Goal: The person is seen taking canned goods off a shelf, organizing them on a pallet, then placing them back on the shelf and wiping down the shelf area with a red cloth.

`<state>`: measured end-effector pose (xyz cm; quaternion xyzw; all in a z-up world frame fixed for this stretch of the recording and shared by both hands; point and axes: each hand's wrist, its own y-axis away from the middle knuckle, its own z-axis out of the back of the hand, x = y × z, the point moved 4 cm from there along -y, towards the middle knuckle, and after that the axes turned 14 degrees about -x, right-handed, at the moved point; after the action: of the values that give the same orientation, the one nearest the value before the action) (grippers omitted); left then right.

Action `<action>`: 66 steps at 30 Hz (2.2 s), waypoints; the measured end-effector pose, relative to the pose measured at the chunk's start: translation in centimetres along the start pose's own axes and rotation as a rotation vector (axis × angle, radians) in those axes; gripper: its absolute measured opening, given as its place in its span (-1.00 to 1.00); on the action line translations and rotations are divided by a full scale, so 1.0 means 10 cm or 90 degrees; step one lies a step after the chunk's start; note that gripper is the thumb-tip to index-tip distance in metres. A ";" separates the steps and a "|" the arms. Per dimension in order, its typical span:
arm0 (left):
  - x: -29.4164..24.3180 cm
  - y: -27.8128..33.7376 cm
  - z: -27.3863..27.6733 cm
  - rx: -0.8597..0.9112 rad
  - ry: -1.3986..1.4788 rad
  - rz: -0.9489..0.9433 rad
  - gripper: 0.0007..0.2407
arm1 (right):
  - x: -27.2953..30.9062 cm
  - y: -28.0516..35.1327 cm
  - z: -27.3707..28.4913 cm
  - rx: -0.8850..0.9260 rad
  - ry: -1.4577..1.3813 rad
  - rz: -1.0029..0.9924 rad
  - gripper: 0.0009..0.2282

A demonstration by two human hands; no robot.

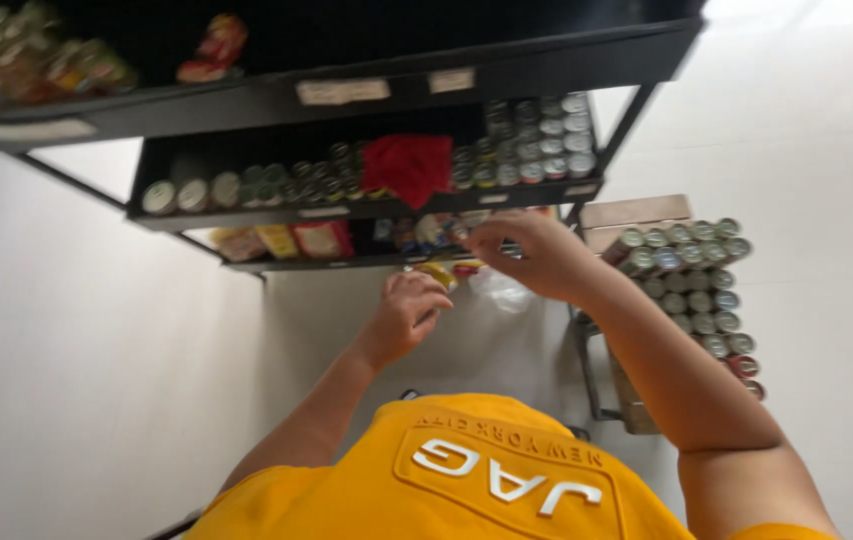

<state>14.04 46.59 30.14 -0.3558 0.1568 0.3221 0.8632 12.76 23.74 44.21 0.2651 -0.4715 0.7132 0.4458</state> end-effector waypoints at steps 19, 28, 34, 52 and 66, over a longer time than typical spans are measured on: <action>2.30 -0.19 2.45 -0.375 0.139 0.217 -0.82 | -0.10 -2.14 -2.28 0.018 0.062 -0.030 -0.85; 4.17 -2.33 2.21 -0.507 -0.185 0.226 -0.55 | -1.51 -3.97 -2.89 -0.149 0.233 0.007 -0.73; 4.68 -2.60 2.07 -0.023 -0.271 0.460 -0.53 | -1.82 -4.34 -3.30 0.199 0.313 -0.387 0.07; 4.11 -1.35 2.82 -0.445 0.605 0.277 -0.43 | -1.47 -4.00 -3.54 -0.516 -0.726 -0.212 -0.65; 4.82 -0.95 4.14 -0.338 0.088 0.010 -0.72 | -0.62 -3.49 -4.95 -0.150 -0.806 -0.135 -0.48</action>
<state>57.92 92.54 39.84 -0.5897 0.1284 0.3332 0.7244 48.61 71.84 33.99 0.6284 -0.6894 0.3147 0.1755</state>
